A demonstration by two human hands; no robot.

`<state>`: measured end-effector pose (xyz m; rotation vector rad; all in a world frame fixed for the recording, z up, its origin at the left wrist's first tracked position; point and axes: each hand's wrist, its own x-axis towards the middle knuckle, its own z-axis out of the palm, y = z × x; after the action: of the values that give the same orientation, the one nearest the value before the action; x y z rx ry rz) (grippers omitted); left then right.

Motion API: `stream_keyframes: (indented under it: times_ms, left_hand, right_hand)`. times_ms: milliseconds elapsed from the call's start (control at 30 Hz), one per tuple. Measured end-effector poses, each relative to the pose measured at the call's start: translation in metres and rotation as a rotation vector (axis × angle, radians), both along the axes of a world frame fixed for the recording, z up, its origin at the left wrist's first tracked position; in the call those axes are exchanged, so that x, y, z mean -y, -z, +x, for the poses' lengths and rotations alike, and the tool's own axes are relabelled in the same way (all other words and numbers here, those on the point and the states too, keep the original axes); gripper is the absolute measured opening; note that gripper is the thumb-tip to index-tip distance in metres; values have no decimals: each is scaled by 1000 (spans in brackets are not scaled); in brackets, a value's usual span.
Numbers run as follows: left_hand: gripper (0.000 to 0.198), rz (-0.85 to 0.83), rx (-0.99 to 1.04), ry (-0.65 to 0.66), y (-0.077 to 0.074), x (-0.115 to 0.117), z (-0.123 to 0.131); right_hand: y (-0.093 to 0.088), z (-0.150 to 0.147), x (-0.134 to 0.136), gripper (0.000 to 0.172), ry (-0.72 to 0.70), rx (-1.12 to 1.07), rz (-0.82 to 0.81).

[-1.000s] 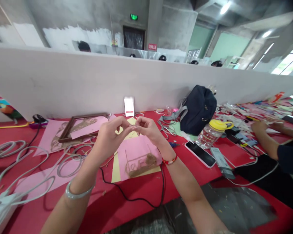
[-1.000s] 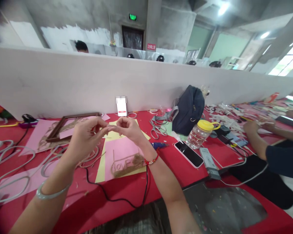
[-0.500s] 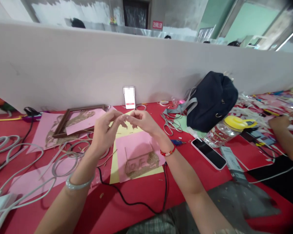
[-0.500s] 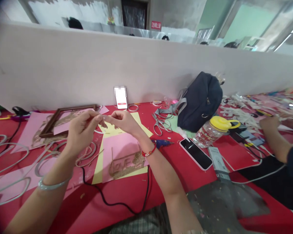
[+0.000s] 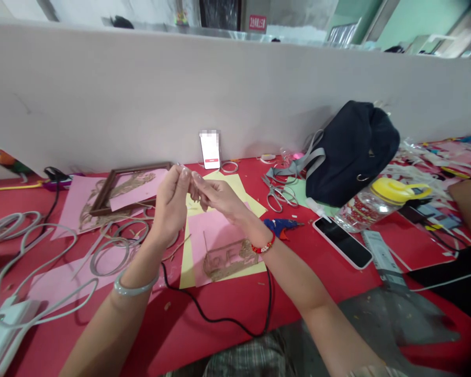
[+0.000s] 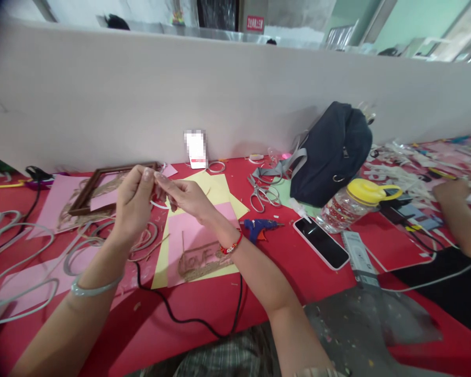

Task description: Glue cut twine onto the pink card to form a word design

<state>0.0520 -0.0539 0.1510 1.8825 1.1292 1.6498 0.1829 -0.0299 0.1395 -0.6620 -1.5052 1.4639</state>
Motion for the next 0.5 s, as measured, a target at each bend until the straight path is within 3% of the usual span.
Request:
stream_keyframes:
  times_ms: [167, 333, 500]
  left_hand:
    - [50, 26, 24, 50, -1, -1, -4]
    - [38, 90, -159, -152, 0, 1, -5]
    - [40, 184, -180, -228, 5, 0, 0]
  right_hand:
    - [4, -3, 0, 67, 1, 13, 16]
    - [3, -4, -1, 66, 29, 49, 33]
    - [3, -2, -2, 66, 102, 97, 53]
